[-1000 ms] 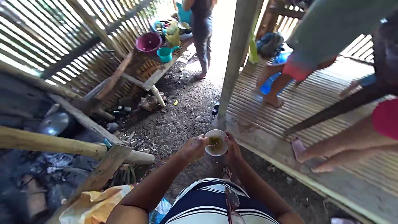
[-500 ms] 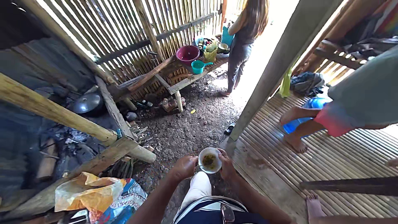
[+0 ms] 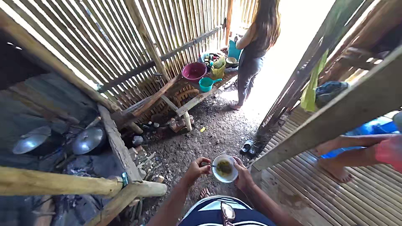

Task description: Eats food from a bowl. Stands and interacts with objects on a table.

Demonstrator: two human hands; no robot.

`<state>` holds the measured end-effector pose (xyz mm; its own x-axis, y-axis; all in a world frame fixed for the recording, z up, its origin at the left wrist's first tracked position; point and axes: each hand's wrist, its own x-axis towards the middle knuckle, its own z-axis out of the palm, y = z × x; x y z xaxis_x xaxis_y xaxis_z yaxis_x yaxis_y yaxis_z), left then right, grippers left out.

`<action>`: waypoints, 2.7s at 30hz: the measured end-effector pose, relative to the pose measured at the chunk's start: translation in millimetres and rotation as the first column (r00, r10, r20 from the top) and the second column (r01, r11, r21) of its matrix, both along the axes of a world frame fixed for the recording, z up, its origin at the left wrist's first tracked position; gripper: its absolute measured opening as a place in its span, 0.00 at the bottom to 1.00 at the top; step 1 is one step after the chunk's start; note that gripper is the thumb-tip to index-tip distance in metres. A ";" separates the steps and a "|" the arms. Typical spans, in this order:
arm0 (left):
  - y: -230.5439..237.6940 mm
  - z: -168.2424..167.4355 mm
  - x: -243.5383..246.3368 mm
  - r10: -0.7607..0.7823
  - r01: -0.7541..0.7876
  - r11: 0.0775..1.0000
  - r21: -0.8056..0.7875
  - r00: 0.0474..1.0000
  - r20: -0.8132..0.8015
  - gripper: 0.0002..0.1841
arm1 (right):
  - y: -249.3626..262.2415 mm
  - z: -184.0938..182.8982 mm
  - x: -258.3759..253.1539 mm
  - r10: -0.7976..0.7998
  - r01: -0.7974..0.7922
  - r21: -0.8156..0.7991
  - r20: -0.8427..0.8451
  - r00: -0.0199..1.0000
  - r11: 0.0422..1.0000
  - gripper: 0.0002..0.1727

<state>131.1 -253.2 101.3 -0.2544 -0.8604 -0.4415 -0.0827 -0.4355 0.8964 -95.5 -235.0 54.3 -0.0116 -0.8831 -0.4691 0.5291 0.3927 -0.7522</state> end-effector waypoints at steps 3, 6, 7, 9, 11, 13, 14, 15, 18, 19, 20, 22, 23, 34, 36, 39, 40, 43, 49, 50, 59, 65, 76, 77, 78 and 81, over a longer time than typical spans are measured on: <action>-53.4 -8.0 7.9 0.023 -0.023 1.000 0.002 1.000 0.018 0.13 | -48.8 1.4 19.8 -0.061 0.061 0.000 0.014 0.998 0.998 0.20; -102.5 -15.6 10.7 -0.050 0.071 0.993 -0.095 0.978 0.203 0.14 | -99.9 0.7 32.3 -0.126 0.126 0.012 0.015 0.992 0.992 0.20; -117.4 -17.6 11.1 -0.064 0.096 0.987 -0.128 0.970 0.236 0.14 | -117.2 -0.2 34.5 -0.139 0.139 0.022 0.011 0.990 0.990 0.20; -147.6 -19.6 9.1 -0.080 0.144 0.966 -0.213 0.955 0.285 0.15 | -155.7 -3.5 34.6 -0.156 0.156 0.019 -0.001 0.988 0.988 0.19; -178.4 -23.7 5.6 -0.076 0.210 0.910 -0.356 0.932 0.356 0.15 | -197.2 -11.5 29.4 -0.153 0.153 0.002 0.002 0.988 0.988 0.19; -211.0 -31.2 0.7 -0.037 0.283 0.808 -0.517 0.900 0.435 0.15 | -241.4 -17.7 22.5 -0.142 0.142 -0.009 -0.002 0.990 0.990 0.20; -228.1 -37.9 -2.7 0.009 0.297 0.753 -0.587 0.887 0.461 0.15 | -264.8 -21.0 18.7 -0.139 0.139 -0.009 -0.006 0.990 0.990 0.19; -246.4 -45.0 -6.3 0.056 0.300 0.709 -0.638 0.878 0.475 0.14 | -289.1 -24.2 14.8 -0.135 0.135 -0.005 -0.005 0.991 0.991 0.19; -309.9 -68.9 -17.8 0.146 0.226 0.701 -0.676 0.883 0.447 0.15 | -367.6 -32.8 4.8 -0.122 0.122 -0.010 0.000 0.992 0.992 0.19; -333.7 -72.8 -23.7 0.141 0.171 0.759 -0.628 0.898 0.416 0.16 | -395.2 -32.9 0.3 -0.109 0.109 -0.013 0.000 0.994 0.994 0.19; -355.9 -74.9 -30.1 0.133 0.095 0.836 -0.540 0.920 0.368 0.17 | -420.3 -35.0 -4.1 -0.090 0.090 -0.017 -0.001 0.996 0.996 0.20; -399.1 -76.0 -44.6 0.177 -0.089 0.931 -0.355 0.959 0.223 0.17 | -464.1 -39.0 -10.4 -0.052 0.051 -0.046 -0.016 0.999 0.998 0.20; -422.8 -74.5 -51.0 0.196 -0.144 0.946 -0.291 0.968 0.158 0.18 | -487.1 -38.8 -13.9 -0.042 0.040 -0.061 -0.025 0.999 0.997 0.20; -635.4 -101.2 -56.2 -0.044 0.052 0.952 -0.302 0.998 0.034 0.40 | -684.4 -61.7 -40.2 -0.114 0.113 -0.058 -0.021 0.993 0.992 0.21; -684.8 -115.2 -50.8 -0.127 0.154 0.939 -0.306 0.986 0.107 0.42 | -720.0 -75.7 -45.5 -0.149 0.148 -0.044 -0.021 0.989 0.988 0.21; -766.5 -139.7 -45.1 -0.185 0.236 0.930 -0.281 0.963 0.194 0.39 | -774.8 -91.0 -56.7 -0.210 0.209 -0.033 -0.022 0.977 0.977 0.21; -794.1 -144.3 -42.7 -0.191 0.252 0.934 -0.254 0.951 0.242 0.37 | -792.9 -96.6 -59.4 -0.230 0.229 -0.043 -0.016 0.973 0.972 0.21; -868.6 -153.6 -43.8 -0.234 0.322 0.932 -0.167 0.885 0.401 0.28 | -841.4 -109.1 -69.7 -0.331 0.330 -0.041 0.001 0.944 0.943 0.22; -985.7 -157.3 -83.0 -0.403 0.547 0.830 -0.113 0.727 0.556 0.23 | -926.9 -121.2 -89.3 -0.497 0.499 0.056 -0.040 0.867 0.865 0.22; -1004.5 -160.7 -92.8 -0.408 0.586 0.800 -0.132 0.691 0.597 0.23 | -942.0 -125.1 -95.4 -0.506 0.508 0.065 -0.053 0.861 0.859 0.22; -1144.6 -199.7 -193.8 -0.435 0.876 0.460 -0.148 0.368 0.822 0.20 | -1090.7 -165.5 -179.8 -0.362 0.363 0.003 -0.041 0.931 0.932 0.21; -1236.1 -217.2 -252.1 -0.402 0.922 0.387 -0.031 0.199 0.894 0.26 | -1177.4 -187.7 -228.5 -0.262 0.262 -0.009 -0.045 0.964 0.965 0.24; -1337.2 -214.1 -253.1 -0.389 0.588 0.719 0.370 -0.100 0.916 0.27 | -1283.2 -229.0 -236.7 -0.091 0.097 0.150 -0.045 0.995 0.984 0.24; -1340.0 -214.8 -248.4 -0.389 0.581 0.718 0.383 -0.122 0.913 0.25 | -1291.3 -233.0 -232.2 -0.086 0.089 0.141 -0.033 0.996 0.986 0.24; -1340.9 -216.1 -244.3 -0.388 0.582 0.714 0.388 -0.131 0.912 0.26 | -1298.4 -234.6 -227.0 -0.081 0.085 0.143 -0.030 0.996 0.986 0.23; -1337.8 -223.0 -235.1 -0.384 0.620 0.711 0.331 -0.052 0.922 0.30 | -1319.4 -238.8 -207.6 -0.106 0.111 0.172 -0.041 0.994 0.979 0.23</action>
